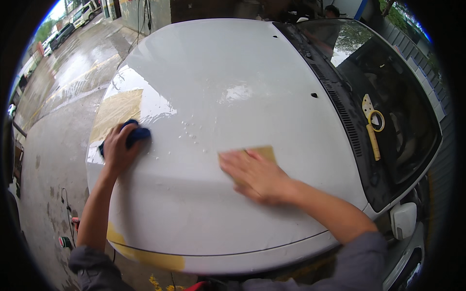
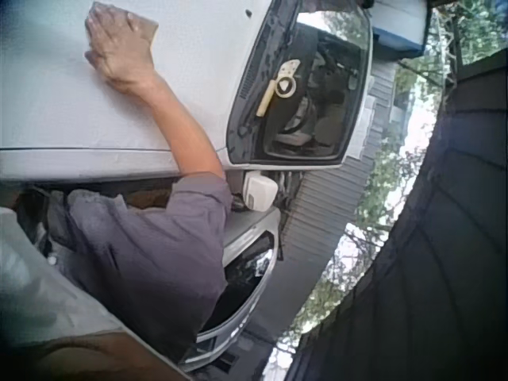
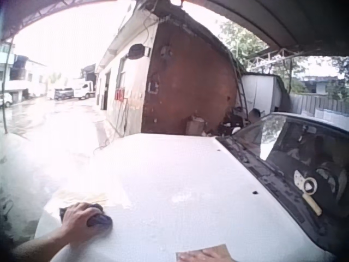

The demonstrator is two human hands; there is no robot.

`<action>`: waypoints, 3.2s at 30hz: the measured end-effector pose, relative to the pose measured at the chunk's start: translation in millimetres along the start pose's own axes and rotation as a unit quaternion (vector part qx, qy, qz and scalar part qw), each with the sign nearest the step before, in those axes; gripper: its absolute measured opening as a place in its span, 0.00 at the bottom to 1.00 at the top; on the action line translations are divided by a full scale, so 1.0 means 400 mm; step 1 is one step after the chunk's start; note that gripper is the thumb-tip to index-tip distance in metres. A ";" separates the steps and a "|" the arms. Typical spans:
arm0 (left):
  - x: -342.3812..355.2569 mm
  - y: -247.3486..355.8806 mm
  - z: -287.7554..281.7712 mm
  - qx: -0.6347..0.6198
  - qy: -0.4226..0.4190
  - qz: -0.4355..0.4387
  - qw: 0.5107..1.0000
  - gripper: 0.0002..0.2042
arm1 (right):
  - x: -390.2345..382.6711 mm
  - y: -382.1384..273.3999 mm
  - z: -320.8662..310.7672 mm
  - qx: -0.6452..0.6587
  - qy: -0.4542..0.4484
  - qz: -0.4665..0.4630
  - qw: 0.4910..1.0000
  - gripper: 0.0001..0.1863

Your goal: The person sands the front bumper and hood of a white car using a sanding block and water from a bucket. They repeatedly dip the block into the bucket and wipe the surface with a cloth while working on the fender and hood areas.

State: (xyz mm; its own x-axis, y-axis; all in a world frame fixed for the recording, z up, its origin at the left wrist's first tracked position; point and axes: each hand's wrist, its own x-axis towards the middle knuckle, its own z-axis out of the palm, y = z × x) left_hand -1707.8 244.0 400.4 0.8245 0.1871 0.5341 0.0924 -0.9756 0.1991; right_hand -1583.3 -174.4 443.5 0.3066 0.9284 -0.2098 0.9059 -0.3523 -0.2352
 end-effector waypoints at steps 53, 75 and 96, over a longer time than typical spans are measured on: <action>-0.005 -0.028 -0.007 -0.009 0.035 -0.063 0.997 0.21 | 0.477 0.320 -0.117 -0.126 0.126 0.081 0.981 0.33; 0.021 -0.008 -0.001 -0.041 0.037 -0.052 0.997 0.22 | 0.667 0.357 -0.142 -0.062 0.149 0.146 0.976 0.32; 0.007 -0.034 -0.025 -0.026 0.033 -0.061 0.997 0.20 | 0.715 0.382 -0.214 -0.051 0.188 0.134 0.972 0.30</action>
State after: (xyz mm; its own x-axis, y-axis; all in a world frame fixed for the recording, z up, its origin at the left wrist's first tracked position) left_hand -1712.4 258.8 407.3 0.7699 0.3121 0.5566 0.1591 -0.9386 0.3061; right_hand -1332.2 47.3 428.7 0.6031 0.7891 0.1163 0.7972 -0.5914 -0.1214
